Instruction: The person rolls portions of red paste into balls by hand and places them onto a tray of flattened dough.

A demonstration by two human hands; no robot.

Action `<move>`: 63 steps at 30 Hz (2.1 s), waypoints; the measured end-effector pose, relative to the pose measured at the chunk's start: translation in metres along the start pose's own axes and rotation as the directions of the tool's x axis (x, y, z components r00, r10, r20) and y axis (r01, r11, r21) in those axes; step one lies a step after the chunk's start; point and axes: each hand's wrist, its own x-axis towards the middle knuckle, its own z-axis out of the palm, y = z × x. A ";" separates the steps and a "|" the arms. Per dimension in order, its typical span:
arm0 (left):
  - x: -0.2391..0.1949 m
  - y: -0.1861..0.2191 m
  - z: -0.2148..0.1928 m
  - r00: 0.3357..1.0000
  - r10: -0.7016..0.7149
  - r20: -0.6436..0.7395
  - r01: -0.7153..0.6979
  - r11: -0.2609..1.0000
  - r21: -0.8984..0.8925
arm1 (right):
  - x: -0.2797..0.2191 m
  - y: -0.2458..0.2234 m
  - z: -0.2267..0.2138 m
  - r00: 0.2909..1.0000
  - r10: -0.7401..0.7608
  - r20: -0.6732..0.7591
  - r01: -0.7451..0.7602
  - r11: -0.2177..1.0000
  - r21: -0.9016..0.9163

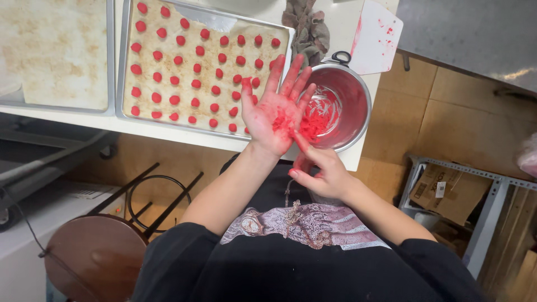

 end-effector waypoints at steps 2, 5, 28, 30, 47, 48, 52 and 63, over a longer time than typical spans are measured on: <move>0.003 0.005 -0.003 1.000 -0.003 -0.004 0.003 0.999 0.034 | 0.015 -0.008 0.009 0.995 0.099 -0.005 -0.099 0.995 -0.015; 0.002 0.008 -0.008 0.996 -0.043 -0.072 0.048 0.997 0.066 | 0.035 -0.022 0.009 0.968 0.250 -0.016 -0.247 0.945 -0.213; -0.003 0.088 -0.035 0.959 -0.170 -0.225 0.192 0.978 0.081 | 0.001 0.187 -0.042 0.637 0.698 -0.326 -0.764 0.520 -0.382; -0.006 0.089 -0.037 0.960 -0.150 -0.235 0.178 0.979 0.103 | 0.004 0.198 -0.045 0.562 0.769 -0.305 -0.805 0.422 -0.418; 0.004 0.088 -0.036 0.973 -0.052 -0.226 0.084 0.987 0.136 | 0.043 0.241 -0.056 0.461 0.878 -0.129 -0.714 0.280 -0.642; 0.007 0.087 -0.036 0.973 -0.059 -0.222 0.090 0.987 0.130 | 0.048 0.239 -0.055 0.537 0.840 -0.075 -0.683 0.381 -0.624; 0.015 0.083 -0.031 0.967 -0.056 -0.249 0.098 0.982 0.161 | 0.059 0.224 -0.046 0.614 0.779 0.129 -0.757 0.627 -0.185; 0.035 0.033 -0.029 0.975 -0.110 -0.195 0.125 0.990 0.071 | 0.016 0.035 -0.022 0.976 0.144 -0.161 -0.139 0.989 0.039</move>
